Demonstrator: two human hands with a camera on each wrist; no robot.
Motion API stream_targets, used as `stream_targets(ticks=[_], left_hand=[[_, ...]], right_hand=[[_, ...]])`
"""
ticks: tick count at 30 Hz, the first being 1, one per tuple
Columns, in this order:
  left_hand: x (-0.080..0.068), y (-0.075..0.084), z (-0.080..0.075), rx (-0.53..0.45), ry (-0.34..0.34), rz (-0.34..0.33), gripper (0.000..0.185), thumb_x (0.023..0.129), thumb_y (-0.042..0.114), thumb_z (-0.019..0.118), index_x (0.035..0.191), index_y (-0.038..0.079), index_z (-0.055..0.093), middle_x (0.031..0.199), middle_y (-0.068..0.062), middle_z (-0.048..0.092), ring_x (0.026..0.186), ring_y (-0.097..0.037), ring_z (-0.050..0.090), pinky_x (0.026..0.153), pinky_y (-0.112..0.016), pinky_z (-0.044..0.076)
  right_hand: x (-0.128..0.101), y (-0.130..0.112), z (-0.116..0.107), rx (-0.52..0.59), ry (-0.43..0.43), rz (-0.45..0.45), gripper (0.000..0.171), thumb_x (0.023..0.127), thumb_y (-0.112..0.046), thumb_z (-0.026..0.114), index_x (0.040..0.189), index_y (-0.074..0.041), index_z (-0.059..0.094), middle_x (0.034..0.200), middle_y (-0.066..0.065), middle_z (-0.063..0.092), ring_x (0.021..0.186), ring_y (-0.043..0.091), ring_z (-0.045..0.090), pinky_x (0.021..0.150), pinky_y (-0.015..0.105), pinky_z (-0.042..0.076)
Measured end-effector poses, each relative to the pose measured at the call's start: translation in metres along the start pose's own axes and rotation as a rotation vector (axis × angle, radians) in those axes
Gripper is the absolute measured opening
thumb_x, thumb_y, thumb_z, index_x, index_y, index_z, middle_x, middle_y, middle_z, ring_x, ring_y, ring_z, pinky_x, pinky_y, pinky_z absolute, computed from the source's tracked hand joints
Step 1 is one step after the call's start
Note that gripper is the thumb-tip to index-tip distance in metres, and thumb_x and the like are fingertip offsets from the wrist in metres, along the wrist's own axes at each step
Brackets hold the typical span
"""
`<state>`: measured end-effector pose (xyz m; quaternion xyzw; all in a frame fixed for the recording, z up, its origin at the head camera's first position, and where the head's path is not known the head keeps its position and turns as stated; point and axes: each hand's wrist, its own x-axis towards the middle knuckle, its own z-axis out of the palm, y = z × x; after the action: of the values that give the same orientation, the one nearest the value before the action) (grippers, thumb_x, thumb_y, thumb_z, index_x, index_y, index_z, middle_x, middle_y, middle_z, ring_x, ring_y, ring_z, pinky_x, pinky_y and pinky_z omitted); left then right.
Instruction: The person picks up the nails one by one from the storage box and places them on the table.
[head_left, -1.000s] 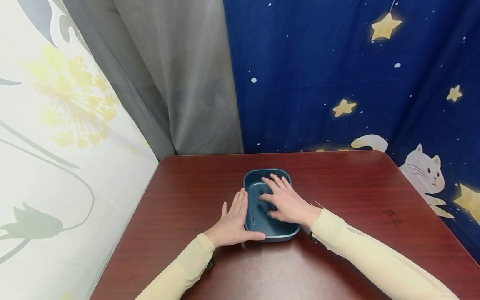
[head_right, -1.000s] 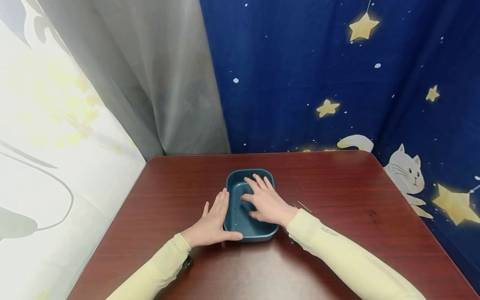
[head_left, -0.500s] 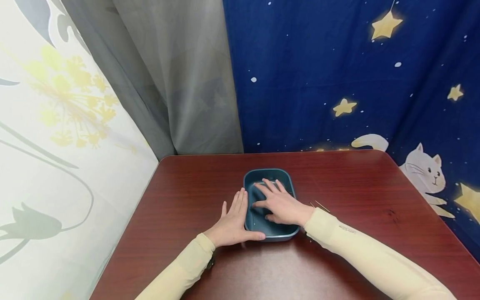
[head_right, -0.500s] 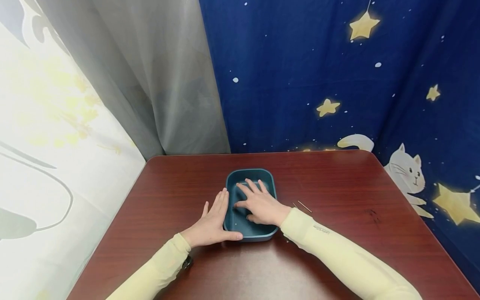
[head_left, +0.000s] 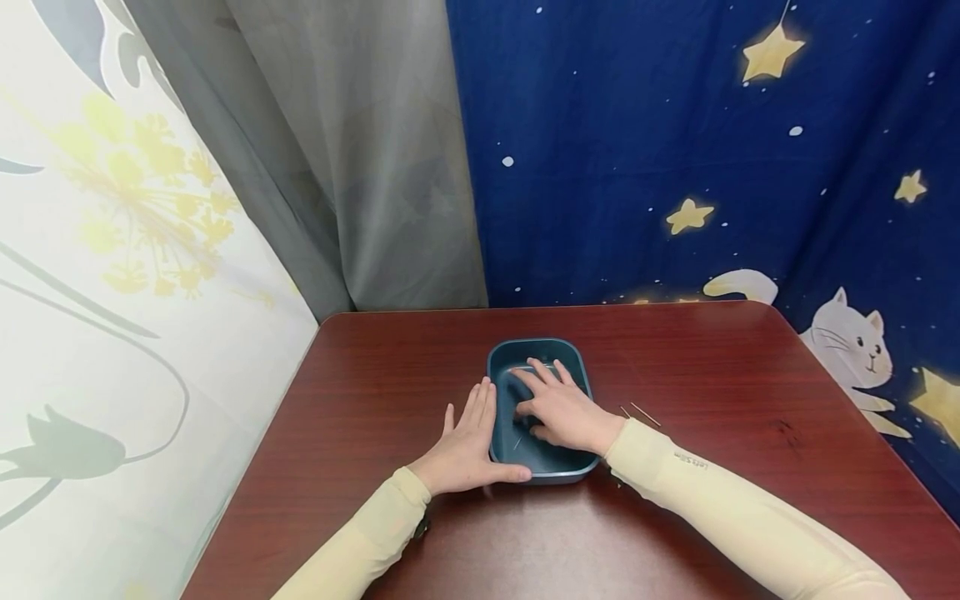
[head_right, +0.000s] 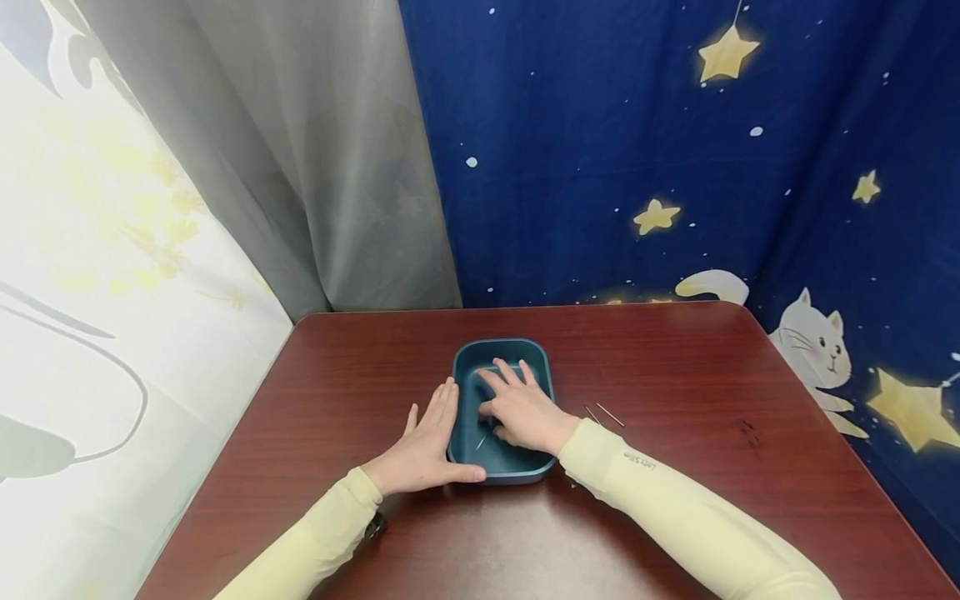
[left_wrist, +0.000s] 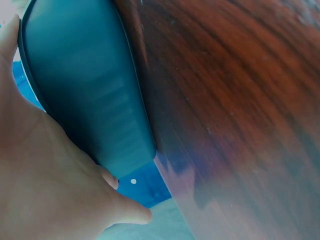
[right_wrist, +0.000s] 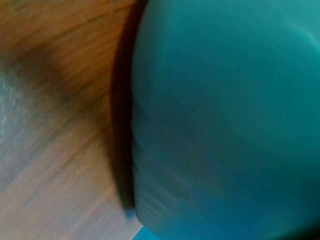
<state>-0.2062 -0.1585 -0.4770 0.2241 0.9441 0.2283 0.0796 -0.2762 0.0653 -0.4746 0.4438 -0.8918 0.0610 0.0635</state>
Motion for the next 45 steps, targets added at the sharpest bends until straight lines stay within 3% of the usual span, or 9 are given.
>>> stream_targets(ticks=[9, 21, 30, 38, 45], left_hand=[[0.000, 0.002, -0.001, -0.007, 0.009, 0.002, 0.131, 0.077, 0.079, 0.064, 0.160, 0.012, -0.011, 0.168, -0.008, -0.012, 0.153, -0.023, -0.011, 0.113, -0.069, 0.000], [0.001, 0.001, -0.001, 0.000, 0.005, -0.006, 0.130, 0.078, 0.079, 0.064, 0.161, 0.011, -0.010, 0.168, -0.005, -0.015, 0.153, -0.021, -0.012, 0.113, -0.068, -0.001], [0.000, 0.000, 0.002, 0.002, -0.001, -0.010, 0.131, 0.078, 0.080, 0.063, 0.160, 0.012, -0.012, 0.168, -0.007, -0.014, 0.153, -0.022, -0.013, 0.113, -0.069, -0.001], [0.000, 0.000, 0.000, 0.021, 0.012, 0.000, 0.132, 0.077, 0.081, 0.063, 0.161, 0.005, -0.004, 0.168, -0.009, -0.011, 0.153, -0.026, -0.009, 0.112, -0.071, 0.002], [0.000, 0.000, 0.000, 0.022, 0.008, 0.001, 0.132, 0.076, 0.081, 0.062, 0.161, 0.008, -0.007, 0.168, -0.009, -0.012, 0.153, -0.026, -0.010, 0.112, -0.072, 0.002]], right_hand=[[0.000, 0.001, -0.001, 0.009, 0.007, 0.048, 0.019, 0.080, -0.027, 0.088, 0.098, -0.026, 0.080, 0.154, 0.013, 0.043, 0.145, 0.045, 0.028, 0.109, 0.071, 0.021], [0.000, -0.001, -0.002, -0.063, -0.010, 0.018, 0.003, 0.084, -0.022, 0.080, 0.086, -0.021, 0.078, 0.153, 0.014, 0.045, 0.146, 0.044, 0.028, 0.110, 0.069, 0.024], [-0.004, -0.003, -0.002, -0.062, -0.043, 0.038, 0.013, 0.081, -0.027, 0.084, 0.075, -0.025, 0.073, 0.156, 0.011, 0.041, 0.149, 0.041, 0.020, 0.113, 0.068, 0.017], [-0.008, -0.002, -0.014, -0.067, 0.002, 0.036, 0.019, 0.077, -0.028, 0.088, 0.070, -0.028, 0.070, 0.157, 0.010, 0.040, 0.150, 0.041, 0.018, 0.111, 0.071, 0.014], [-0.013, 0.001, -0.026, -0.087, 0.039, 0.045, 0.019, 0.074, -0.026, 0.088, 0.069, -0.030, 0.070, 0.158, 0.010, 0.039, 0.150, 0.041, 0.017, 0.111, 0.073, 0.011]])
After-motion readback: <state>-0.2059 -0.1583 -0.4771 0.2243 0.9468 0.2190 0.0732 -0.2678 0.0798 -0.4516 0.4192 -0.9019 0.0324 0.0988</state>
